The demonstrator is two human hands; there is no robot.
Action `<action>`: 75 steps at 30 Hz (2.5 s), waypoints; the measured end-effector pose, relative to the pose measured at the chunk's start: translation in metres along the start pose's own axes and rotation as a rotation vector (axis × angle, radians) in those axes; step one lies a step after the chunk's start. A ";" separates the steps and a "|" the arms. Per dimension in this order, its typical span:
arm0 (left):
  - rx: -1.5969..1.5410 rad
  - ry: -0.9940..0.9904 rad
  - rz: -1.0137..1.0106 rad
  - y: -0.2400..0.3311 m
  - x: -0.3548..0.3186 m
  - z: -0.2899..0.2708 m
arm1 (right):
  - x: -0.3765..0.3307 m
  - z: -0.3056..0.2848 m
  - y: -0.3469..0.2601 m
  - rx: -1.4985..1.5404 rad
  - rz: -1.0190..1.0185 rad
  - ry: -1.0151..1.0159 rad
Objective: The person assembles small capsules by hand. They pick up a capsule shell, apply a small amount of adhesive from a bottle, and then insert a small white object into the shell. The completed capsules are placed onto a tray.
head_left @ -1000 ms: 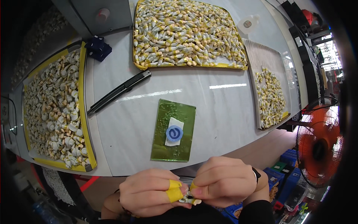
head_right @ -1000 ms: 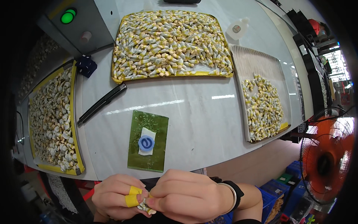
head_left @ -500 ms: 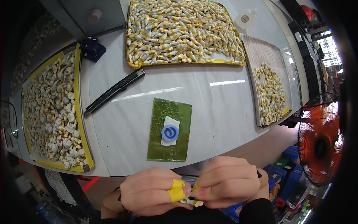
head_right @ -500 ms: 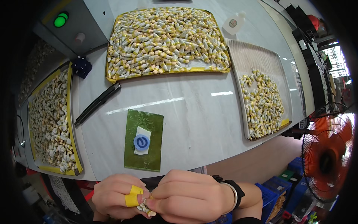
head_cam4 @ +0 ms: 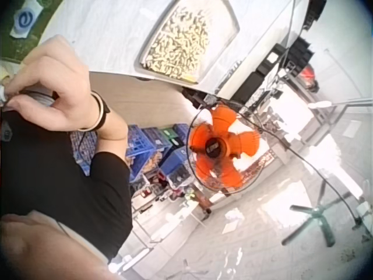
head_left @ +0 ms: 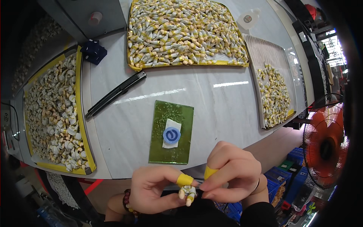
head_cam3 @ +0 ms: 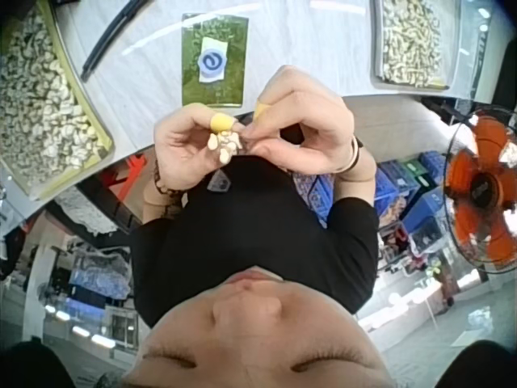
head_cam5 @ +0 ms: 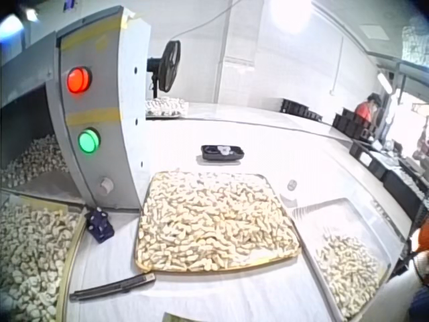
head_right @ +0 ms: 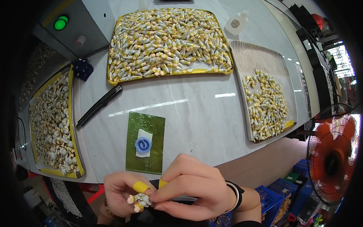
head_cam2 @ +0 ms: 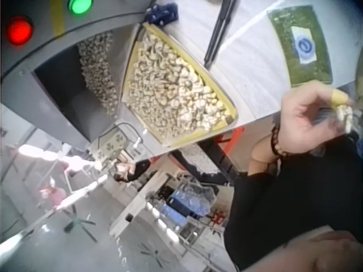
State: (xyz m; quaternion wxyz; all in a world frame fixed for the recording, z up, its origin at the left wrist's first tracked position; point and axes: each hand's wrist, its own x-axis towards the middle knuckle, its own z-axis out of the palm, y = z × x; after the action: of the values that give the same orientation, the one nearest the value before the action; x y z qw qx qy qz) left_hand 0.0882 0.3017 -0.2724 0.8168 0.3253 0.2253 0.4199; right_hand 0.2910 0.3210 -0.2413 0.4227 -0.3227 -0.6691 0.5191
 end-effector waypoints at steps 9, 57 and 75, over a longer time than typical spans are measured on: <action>-0.010 -0.041 -0.113 -0.003 0.001 -0.002 | 0.002 -0.002 0.002 0.113 0.129 -0.103; 1.434 0.381 0.267 0.264 0.048 -0.164 | 0.119 -0.113 0.038 -1.128 -0.089 -0.029; 0.093 -0.407 0.181 0.044 -0.020 -0.027 | 0.124 -0.118 0.038 -1.117 0.002 0.006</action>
State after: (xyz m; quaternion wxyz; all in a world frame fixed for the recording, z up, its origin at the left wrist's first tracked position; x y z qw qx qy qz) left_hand 0.0366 0.3136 -0.2573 0.7886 0.4592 0.0451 0.4064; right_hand 0.3433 0.4890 -0.2374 0.1889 -0.4999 -0.8409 0.0853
